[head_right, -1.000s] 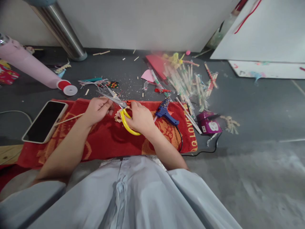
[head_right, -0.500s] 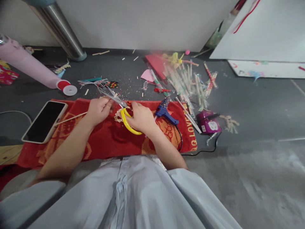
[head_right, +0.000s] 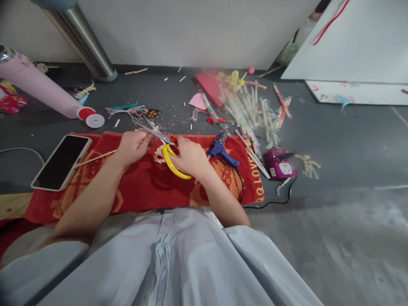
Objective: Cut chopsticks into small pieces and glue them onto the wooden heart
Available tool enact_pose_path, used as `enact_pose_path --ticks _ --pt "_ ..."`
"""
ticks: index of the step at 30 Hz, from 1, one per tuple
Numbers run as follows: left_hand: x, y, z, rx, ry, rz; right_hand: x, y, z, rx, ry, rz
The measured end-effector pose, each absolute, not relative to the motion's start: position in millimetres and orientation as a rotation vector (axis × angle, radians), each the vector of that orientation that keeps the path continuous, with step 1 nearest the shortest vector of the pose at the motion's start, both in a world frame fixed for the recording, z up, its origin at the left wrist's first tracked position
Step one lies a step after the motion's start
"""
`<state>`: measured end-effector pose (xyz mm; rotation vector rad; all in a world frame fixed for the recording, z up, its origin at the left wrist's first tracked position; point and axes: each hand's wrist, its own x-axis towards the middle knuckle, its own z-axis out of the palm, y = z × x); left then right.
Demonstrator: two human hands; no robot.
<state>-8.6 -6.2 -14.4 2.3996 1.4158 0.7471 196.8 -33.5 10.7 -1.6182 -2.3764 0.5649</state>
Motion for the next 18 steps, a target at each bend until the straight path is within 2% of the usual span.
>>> enact_pose_path --ticks 9,14,18 --pt "-9 -5 -15 2.339 1.414 0.773 196 -33 6 -1.589 -2.326 0.56" --pt "-5 -9 -9 2.001 1.232 0.895 197 -32 -2 -1.433 -2.294 0.518" --pt "-4 -14 -2 1.684 1.071 0.811 198 -32 -4 -1.321 -2.279 0.53"
